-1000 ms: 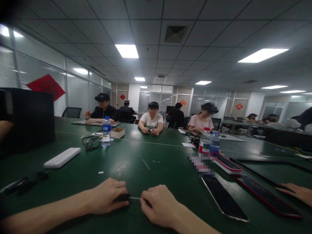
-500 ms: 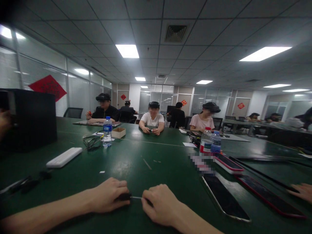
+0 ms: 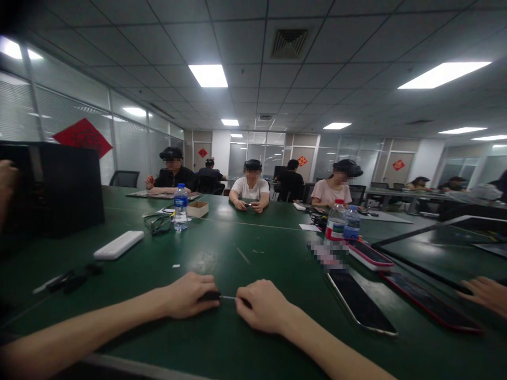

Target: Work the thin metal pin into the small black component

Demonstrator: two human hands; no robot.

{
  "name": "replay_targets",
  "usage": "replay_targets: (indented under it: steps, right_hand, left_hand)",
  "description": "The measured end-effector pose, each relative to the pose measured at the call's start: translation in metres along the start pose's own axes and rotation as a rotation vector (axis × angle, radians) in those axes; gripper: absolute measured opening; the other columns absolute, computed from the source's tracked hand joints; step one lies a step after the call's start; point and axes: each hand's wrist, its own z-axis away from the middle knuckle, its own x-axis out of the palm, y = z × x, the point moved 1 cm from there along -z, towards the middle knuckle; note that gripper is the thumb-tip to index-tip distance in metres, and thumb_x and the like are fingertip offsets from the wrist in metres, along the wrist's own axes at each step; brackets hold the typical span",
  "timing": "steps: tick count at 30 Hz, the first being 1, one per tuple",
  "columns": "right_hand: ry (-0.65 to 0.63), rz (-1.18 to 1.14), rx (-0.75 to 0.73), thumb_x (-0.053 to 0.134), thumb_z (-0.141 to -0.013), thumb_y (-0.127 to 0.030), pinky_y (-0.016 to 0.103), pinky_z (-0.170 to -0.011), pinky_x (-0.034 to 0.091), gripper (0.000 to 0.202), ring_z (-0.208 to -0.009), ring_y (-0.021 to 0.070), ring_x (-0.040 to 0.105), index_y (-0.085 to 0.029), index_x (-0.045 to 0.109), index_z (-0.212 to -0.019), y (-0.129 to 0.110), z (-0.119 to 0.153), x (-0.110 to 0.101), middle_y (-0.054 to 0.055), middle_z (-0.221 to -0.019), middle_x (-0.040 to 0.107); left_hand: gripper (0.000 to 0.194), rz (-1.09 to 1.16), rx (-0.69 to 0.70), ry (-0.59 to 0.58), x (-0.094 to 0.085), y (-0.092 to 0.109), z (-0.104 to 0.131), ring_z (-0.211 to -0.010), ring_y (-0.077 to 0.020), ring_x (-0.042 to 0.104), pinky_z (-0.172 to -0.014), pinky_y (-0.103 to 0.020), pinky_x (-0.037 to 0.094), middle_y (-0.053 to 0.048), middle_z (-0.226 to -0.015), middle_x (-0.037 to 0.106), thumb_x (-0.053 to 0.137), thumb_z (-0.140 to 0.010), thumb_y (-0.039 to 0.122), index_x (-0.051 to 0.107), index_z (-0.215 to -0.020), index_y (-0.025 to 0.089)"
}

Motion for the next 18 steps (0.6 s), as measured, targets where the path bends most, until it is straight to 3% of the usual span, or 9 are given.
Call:
replay_targets:
  steps: [11,18]
  right_hand:
    - [0.011,0.168,0.035,0.046,-0.096,-0.029,0.023,-0.067,0.039,0.027,-0.07,0.015,0.064,-0.019,0.069,-0.086,-0.02,0.006,-0.003,0.003,-0.079,0.072]
    - [0.013,0.262,0.136,0.046,-0.097,-0.034,0.025,-0.071,0.042,0.03,-0.078,0.0191,0.068,-0.02,0.072,-0.091,-0.036,0.011,0.0,0.006,-0.086,0.075]
  left_hand:
    - [0.031,-0.089,-0.092,0.041,-0.001,0.015,0.01,-0.082,-0.0201,0.068,-0.07,-0.028,0.05,-0.006,-0.097,0.067,0.05,-0.099,0.044,0.067,-0.101,0.019]
    - [0.031,-0.089,-0.155,0.056,-0.005,0.026,0.016,-0.086,-0.021,0.069,-0.076,-0.028,0.052,-0.008,-0.1,0.068,0.053,-0.098,0.045,0.069,-0.101,0.018]
